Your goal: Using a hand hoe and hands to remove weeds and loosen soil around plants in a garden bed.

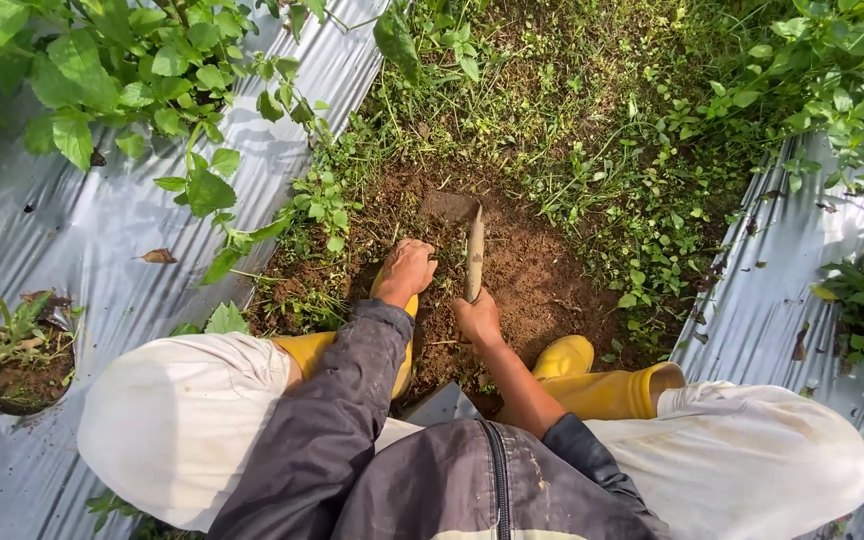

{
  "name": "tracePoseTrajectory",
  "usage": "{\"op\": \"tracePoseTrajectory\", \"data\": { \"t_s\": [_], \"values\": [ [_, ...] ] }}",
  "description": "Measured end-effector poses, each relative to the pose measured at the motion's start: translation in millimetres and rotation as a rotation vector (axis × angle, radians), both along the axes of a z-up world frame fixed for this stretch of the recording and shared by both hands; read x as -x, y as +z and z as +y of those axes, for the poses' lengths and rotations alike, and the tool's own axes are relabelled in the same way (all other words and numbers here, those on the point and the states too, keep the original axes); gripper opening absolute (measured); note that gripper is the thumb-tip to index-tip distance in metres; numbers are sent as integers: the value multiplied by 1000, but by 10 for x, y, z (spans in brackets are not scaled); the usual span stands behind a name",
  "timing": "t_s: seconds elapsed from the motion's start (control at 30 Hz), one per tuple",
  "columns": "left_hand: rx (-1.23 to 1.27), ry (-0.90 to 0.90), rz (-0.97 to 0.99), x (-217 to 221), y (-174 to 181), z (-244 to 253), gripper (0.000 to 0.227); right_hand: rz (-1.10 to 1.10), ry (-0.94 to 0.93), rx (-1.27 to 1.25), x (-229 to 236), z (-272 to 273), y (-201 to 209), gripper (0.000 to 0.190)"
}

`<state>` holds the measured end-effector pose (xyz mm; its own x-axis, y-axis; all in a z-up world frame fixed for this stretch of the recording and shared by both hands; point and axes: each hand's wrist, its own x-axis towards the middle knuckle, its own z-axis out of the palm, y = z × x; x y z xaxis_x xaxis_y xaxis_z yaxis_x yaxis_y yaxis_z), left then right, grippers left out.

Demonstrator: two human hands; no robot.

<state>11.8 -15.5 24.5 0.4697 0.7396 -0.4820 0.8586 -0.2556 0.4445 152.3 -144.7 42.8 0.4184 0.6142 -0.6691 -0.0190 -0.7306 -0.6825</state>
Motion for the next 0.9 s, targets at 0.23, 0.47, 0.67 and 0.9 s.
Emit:
{"op": "tracePoseTrajectory", "data": {
  "t_s": [0.23, 0.47, 0.67, 0.9],
  "values": [
    [15, 124, -28, -13, -370, -4, 35, -156, -132, -39, 108, 211, 374, 39],
    [-31, 156, 2, -87, -281, 46, 36, -93, 206, 93, -39, 57, 256, 39],
    [35, 210, 41, -239, -47, -71, 39, -102, 231, 126, 16, 4, 202, 42],
    [77, 266, -47, -221, 218, -267, 43, -71, 220, 91, 117, -29, 71, 44]
  ]
}}
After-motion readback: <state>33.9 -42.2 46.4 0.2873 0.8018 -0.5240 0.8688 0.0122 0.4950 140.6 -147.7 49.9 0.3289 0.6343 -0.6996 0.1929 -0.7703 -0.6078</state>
